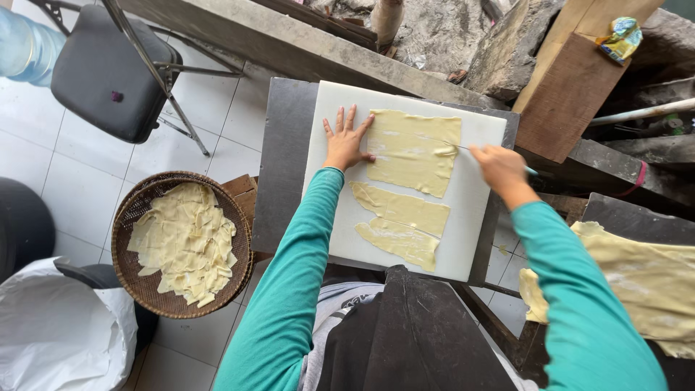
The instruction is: The person cuts a large sheet of pale dough into smaller rectangular pieces using a knife on a white cutting board. The cut pieces are then transferred into a woven basket. The person repeats this process with multiple sheets of dough.
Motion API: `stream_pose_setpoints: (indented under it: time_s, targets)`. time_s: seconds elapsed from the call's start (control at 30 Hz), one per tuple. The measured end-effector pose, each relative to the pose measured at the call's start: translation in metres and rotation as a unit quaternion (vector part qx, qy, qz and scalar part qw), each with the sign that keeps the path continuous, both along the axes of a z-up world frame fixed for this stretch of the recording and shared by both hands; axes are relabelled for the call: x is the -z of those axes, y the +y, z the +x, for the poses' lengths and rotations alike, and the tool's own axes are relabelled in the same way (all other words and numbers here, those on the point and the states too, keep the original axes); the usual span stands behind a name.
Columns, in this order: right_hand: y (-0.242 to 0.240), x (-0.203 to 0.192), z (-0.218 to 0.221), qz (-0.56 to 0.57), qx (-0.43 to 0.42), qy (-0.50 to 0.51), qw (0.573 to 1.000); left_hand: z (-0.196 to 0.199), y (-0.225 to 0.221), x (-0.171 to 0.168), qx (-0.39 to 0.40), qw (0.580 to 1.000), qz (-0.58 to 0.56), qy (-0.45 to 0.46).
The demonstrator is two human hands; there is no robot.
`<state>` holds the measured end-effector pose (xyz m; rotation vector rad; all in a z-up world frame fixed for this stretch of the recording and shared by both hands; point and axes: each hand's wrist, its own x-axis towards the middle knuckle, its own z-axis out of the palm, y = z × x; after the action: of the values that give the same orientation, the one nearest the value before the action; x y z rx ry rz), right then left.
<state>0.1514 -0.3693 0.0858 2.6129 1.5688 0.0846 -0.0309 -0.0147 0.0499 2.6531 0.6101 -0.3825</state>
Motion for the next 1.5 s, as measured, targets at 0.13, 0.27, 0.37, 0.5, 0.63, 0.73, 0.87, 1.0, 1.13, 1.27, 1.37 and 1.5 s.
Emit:
stream_pose_setpoints:
  time_s: [0.13,0.27,0.37,0.5,0.63,0.73,0.87,1.0,1.13,1.27,1.37,1.5]
  targets:
    - [-0.052,-0.027,-0.009,-0.076,0.081,-0.035,0.993,-0.007,-0.004,-0.005,0.018,0.999,0.003,-0.044]
    - [0.052,0.003,-0.065,0.069,0.008,0.067,0.995,-0.02,-0.011,-0.005,0.059,0.998,0.002,-0.002]
    - [0.141,0.035,-0.109,0.079,-0.069,0.078,0.991,-0.019,-0.012,-0.001,0.048,0.999,0.003,-0.006]
    - [0.119,0.04,-0.106,0.086,-0.064,0.064,0.992,-0.018,-0.014,0.004,0.041,0.999,0.0,-0.006]
    - [-0.011,0.0,-0.084,0.05,0.051,0.049,0.996,-0.022,-0.012,0.007,0.034,0.999,-0.01,-0.04]
    - [-0.069,-0.027,-0.096,-0.097,0.174,0.066,0.978,-0.021,-0.016,0.013,0.039,0.999,-0.01,0.01]
    - [0.013,-0.008,-0.104,0.092,0.252,0.202,0.942,-0.011,-0.036,0.04,0.058,0.988,0.017,-0.145]
    - [0.171,0.043,-0.078,0.128,0.279,0.286,0.908,0.0,-0.058,0.081,0.027,0.981,0.048,-0.186]
    - [0.234,0.075,-0.076,0.105,0.339,0.258,0.899,0.007,-0.062,0.107,0.028,0.976,0.159,-0.143]
    - [0.182,0.075,-0.186,0.079,0.353,0.227,0.904,-0.002,-0.061,0.103,0.017,0.97,0.086,-0.227]
    - [0.125,0.053,-0.265,0.062,0.338,0.272,0.899,0.002,-0.06,0.083,0.017,0.978,0.065,-0.199]
    - [0.101,0.045,-0.214,0.147,0.357,0.307,0.87,0.01,-0.072,0.063,0.011,0.983,0.058,-0.173]
